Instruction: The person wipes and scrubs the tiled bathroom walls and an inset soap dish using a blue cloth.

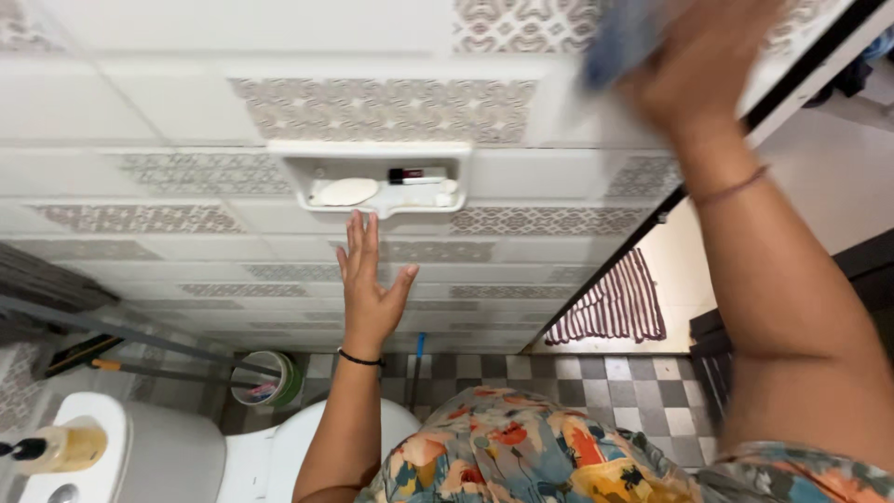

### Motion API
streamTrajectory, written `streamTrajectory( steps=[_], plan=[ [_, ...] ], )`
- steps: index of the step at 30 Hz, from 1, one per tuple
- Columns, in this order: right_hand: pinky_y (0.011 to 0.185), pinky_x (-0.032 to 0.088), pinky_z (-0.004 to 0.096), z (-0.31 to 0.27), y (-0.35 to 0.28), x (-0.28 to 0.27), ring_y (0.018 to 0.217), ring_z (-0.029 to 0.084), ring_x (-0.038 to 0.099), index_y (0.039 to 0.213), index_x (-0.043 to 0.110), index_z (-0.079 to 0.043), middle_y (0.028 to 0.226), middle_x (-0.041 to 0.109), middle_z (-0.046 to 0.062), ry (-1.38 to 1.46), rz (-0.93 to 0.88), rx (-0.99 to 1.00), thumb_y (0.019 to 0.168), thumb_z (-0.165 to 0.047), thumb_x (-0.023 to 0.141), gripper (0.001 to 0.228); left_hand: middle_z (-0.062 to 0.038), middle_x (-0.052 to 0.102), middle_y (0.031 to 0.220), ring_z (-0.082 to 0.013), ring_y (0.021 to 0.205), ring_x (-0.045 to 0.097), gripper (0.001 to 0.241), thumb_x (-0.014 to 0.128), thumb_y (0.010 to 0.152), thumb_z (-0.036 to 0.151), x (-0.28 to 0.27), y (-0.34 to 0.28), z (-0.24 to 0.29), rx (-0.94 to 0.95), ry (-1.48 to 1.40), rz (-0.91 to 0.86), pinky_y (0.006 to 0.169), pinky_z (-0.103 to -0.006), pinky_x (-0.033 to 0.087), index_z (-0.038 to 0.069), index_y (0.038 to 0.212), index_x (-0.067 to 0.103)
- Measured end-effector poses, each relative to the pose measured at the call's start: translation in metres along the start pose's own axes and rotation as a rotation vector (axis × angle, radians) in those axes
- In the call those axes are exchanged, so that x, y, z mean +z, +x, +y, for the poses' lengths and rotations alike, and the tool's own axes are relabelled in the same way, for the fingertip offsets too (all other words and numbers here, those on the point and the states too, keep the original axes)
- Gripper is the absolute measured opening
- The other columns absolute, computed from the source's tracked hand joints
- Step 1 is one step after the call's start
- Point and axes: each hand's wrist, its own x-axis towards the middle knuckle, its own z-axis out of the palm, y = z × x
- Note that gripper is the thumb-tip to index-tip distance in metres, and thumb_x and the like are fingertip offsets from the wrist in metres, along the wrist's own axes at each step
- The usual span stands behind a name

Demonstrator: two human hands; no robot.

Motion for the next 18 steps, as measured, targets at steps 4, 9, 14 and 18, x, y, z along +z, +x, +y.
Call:
streamTrajectory(
  steps=[4,9,14,18],
  plan=[
    [0.128,-0.004,0.055,0.014,-0.023,-0.008,0.140,0.025,0.038,0.134,0.073,-0.041,0.148,0.054,0.000,-0.205,0.297,-0.688,0.087,-0.081,0.061,0.063,-0.021,0.019,0.173,-0.0409,0.161,0.015,0.087,0.073,0.093,0.038,0.034,0.012,0.034,0.075,0.030,-0.014,0.126,-0.0647,0.007,0.013,0.164,0.030],
    [0.113,0.033,0.065,0.111,-0.035,0.024,0.134,0.040,0.051,0.130,0.069,-0.016,0.135,0.059,0.016,0.126,0.073,-0.306,0.098,-0.045,0.058,0.045,-0.021,0.020,0.172,-0.0402,0.161,0.015,0.089,0.077,0.091,0.040,0.074,0.026,0.072,0.121,0.083,-0.014,0.126,-0.0641,0.006,0.012,0.163,0.032],
    [0.117,0.022,0.069,0.131,-0.056,0.056,0.141,0.052,0.031,0.120,0.063,-0.003,0.149,0.036,0.031,0.178,-0.039,0.093,0.091,-0.044,0.065,0.050,-0.020,0.018,0.173,-0.0385,0.162,0.013,0.090,0.075,0.094,0.044,0.119,0.034,0.097,0.168,0.150,0.046,0.127,-0.0648,0.000,0.012,0.164,0.030],
    [0.123,-0.019,0.063,0.053,-0.131,0.071,0.164,0.038,-0.006,0.173,0.021,-0.037,0.176,0.006,0.005,-0.008,0.009,-0.542,0.114,-0.056,0.053,0.070,-0.019,0.016,0.172,-0.0359,0.162,0.013,0.095,0.075,0.093,0.049,0.145,0.034,0.104,0.121,0.235,0.060,0.125,-0.0654,-0.004,0.011,0.165,0.026]
  ],
)
